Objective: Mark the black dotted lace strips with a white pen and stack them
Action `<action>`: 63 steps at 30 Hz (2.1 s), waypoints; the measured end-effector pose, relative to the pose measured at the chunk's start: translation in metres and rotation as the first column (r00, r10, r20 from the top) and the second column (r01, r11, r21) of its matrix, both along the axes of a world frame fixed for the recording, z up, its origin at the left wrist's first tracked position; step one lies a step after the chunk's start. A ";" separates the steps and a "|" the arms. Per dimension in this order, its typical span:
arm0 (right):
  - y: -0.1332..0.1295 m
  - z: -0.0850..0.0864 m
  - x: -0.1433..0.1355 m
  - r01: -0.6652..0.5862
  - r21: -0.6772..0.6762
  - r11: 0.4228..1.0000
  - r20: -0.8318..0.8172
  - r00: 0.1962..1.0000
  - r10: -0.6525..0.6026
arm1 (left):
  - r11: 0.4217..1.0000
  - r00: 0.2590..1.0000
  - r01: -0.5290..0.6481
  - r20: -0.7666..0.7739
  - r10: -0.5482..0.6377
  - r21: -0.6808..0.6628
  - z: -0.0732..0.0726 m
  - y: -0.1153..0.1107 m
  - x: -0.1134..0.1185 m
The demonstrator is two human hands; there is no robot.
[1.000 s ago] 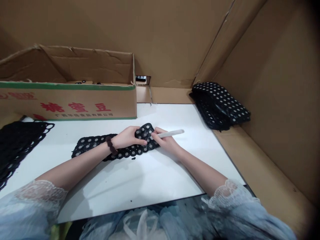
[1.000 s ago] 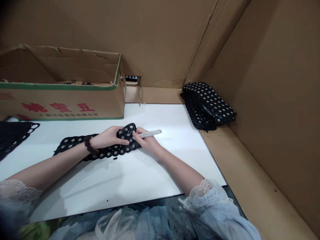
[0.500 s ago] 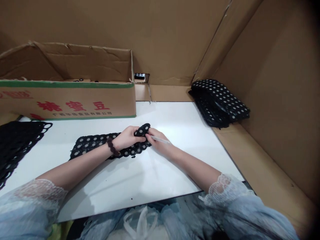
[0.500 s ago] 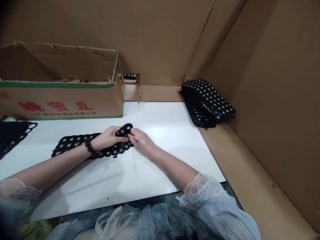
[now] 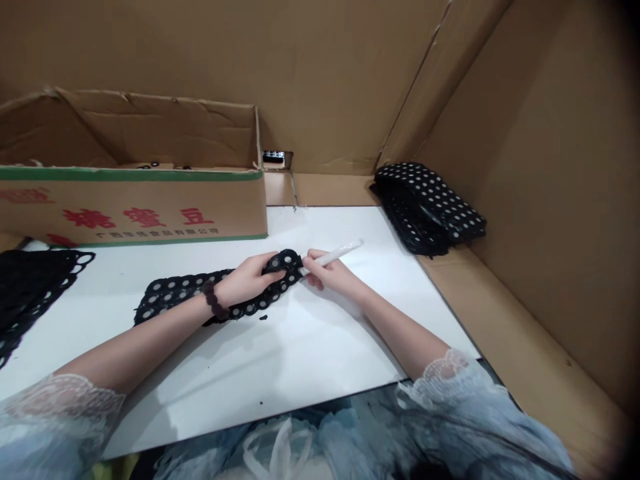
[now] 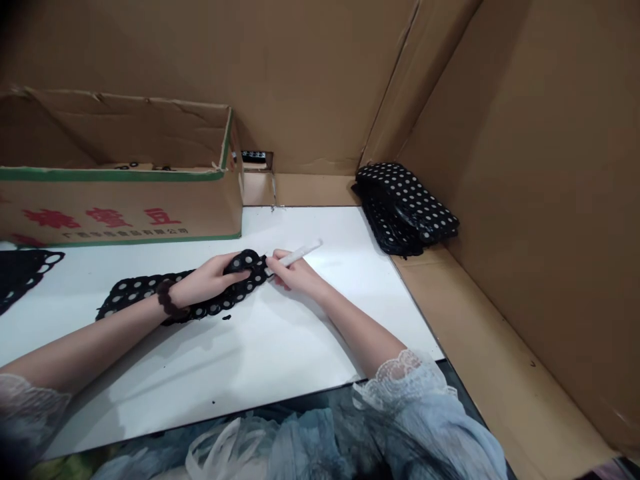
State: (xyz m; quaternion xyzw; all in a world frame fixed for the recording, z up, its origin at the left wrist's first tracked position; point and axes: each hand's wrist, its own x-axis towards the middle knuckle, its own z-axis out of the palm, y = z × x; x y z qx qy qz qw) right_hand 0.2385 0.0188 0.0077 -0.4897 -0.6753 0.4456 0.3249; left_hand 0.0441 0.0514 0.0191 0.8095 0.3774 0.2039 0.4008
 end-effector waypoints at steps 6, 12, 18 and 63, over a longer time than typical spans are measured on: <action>-0.004 0.001 -0.004 -0.021 -0.010 1.000 -0.138 0.990 0.019 | 0.985 0.998 0.054 0.031 -0.049 -0.162 0.006 0.004 0.001; -0.007 0.001 -0.010 -0.004 -0.062 0.998 -0.187 0.982 -0.008 | 0.941 0.999 0.027 -0.022 -0.037 -0.338 0.007 0.006 -0.001; -0.009 0.002 -0.013 -0.026 -0.113 0.993 -0.273 0.962 -0.006 | 0.894 0.998 0.034 0.070 -0.003 -0.447 0.009 0.003 0.000; -0.006 0.010 -0.003 0.221 0.053 0.974 -0.286 0.938 -0.197 | 0.997 0.998 0.066 -0.021 -0.065 0.045 0.017 0.005 0.012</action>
